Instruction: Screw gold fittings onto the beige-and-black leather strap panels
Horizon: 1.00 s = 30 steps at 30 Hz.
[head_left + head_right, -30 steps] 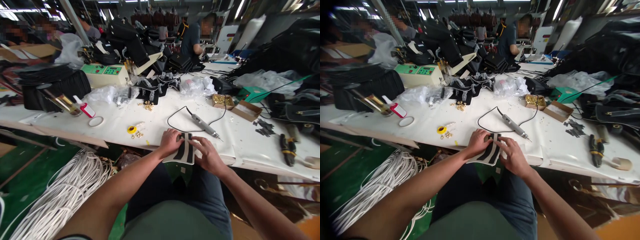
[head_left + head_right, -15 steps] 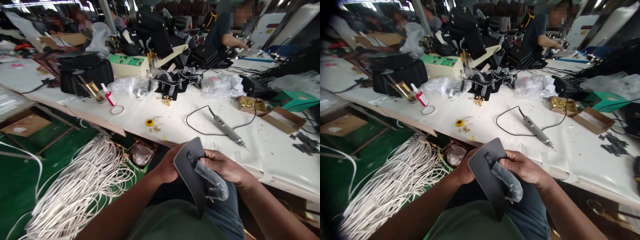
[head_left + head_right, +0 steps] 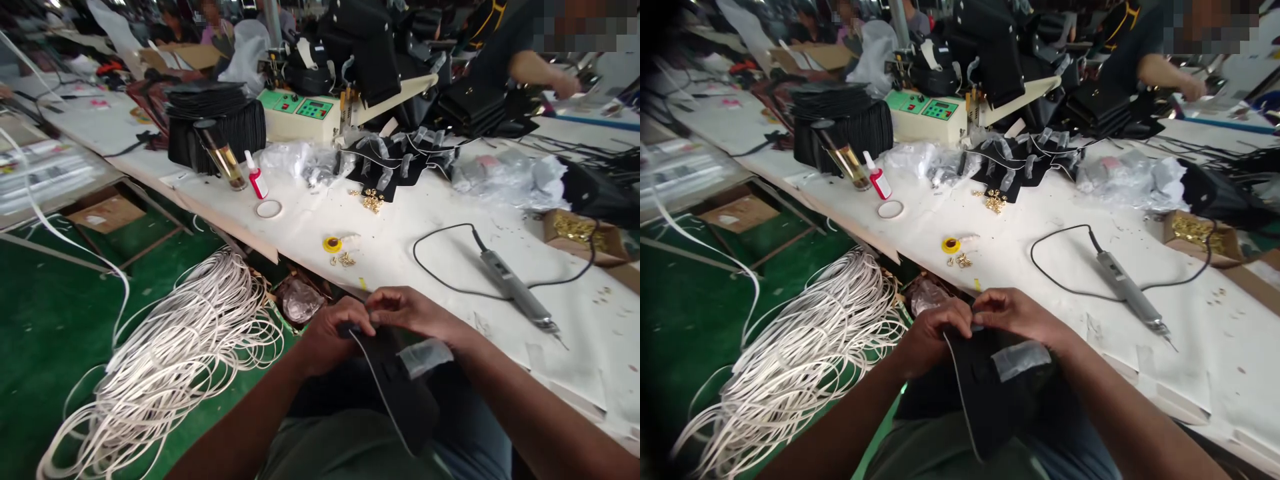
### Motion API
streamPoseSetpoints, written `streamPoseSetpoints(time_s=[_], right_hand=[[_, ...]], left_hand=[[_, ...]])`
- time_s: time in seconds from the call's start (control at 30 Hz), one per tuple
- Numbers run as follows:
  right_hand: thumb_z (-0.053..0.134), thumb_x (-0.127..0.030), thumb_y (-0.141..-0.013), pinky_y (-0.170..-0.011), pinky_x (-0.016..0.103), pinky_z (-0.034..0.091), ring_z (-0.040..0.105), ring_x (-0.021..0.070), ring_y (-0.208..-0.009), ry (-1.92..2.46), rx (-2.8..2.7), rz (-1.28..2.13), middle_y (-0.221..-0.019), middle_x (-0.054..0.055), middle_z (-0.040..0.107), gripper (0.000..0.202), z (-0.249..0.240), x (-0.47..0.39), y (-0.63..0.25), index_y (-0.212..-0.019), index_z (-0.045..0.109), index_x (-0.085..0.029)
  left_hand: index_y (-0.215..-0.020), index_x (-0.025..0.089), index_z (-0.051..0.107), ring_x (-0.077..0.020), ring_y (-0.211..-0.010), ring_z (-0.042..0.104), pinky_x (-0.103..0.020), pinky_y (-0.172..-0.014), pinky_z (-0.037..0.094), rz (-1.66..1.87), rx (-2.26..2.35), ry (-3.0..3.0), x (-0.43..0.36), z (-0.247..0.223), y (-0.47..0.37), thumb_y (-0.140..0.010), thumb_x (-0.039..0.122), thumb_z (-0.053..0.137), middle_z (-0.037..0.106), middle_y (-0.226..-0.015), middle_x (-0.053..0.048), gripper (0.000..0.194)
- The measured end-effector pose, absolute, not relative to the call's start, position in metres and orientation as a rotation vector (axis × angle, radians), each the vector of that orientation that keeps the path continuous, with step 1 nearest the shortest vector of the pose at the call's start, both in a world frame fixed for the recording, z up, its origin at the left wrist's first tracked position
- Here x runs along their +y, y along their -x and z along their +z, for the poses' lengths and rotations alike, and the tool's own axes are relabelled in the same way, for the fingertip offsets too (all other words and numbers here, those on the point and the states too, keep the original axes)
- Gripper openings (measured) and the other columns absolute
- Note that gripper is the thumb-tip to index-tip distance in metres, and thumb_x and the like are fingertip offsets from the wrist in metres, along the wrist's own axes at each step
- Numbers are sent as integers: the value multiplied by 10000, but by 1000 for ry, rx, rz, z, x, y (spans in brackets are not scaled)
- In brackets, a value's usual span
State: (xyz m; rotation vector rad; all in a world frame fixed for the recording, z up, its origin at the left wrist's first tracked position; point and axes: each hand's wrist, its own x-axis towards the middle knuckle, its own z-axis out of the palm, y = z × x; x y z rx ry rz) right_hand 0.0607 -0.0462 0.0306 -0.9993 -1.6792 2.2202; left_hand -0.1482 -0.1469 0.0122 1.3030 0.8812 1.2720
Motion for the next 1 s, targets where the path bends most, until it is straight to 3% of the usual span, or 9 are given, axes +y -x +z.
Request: streamPoseSetpoints(time_s=[0.1, 0.3, 0.47, 0.7, 0.83, 1.0], right_hand=[[901, -500, -745, -702, 279, 483, 631, 148, -747, 1021, -1777, 2061, -852, 15, 711, 496, 13, -32, -43, -1072, 714, -177], [722, -456, -915, -768, 316, 514, 645, 170, -784, 1286, -2099, 1113, -990, 46, 737, 390, -9, 9, -16, -1217, 731, -210], [630, -354, -978, -755, 298, 489, 670, 167, -795, 1299, -2432, 737, -1097, 44, 733, 347, -14, 27, 6, -1303, 727, -278], [640, -352, -961, -744, 275, 460, 673, 167, -825, 1316, -2458, 628, -1009, 27, 743, 222, -19, 26, 3, -1114, 771, -257], [647, -387, -946, -729, 282, 447, 667, 170, -820, 1370, -2452, 651, -1003, 30, 748, 280, -14, 24, 6, -1162, 761, -250], [627, -363, -933, -688, 279, 402, 653, 173, -834, 1423, -2470, 636, -1029, 29, 754, 184, -6, 23, 11, -1007, 759, -259]], left_hand=[[-826, 197, 765, -229, -1001, 648, -389, -948, 512, 1345, 983, -1553, -151, 12, 156, -873, 338, 840, 702, -851, -69, 166], [-941, 207, 620, -203, -1075, 704, -375, -968, 519, 1215, 1199, -1473, -169, 17, 165, -994, 220, 666, 761, -1164, -84, 71], [-936, 213, 597, -181, -1015, 719, -331, -920, 546, 1218, 1174, -1495, -173, 9, 162, -959, 146, 666, 767, -1091, -58, 99], [-1071, 206, 724, -209, -962, 725, -347, -892, 566, 1285, 1153, -1788, -170, 2, 162, -880, 103, 739, 782, -1000, -76, 218], [-1029, 198, 749, -208, -962, 733, -350, -889, 582, 1316, 1176, -1759, -170, 7, 159, -908, 154, 744, 791, -978, -81, 129], [-1037, 201, 771, -205, -925, 740, -351, -857, 602, 1337, 1185, -1780, -171, 14, 152, -925, 204, 744, 792, -955, -87, 115]])
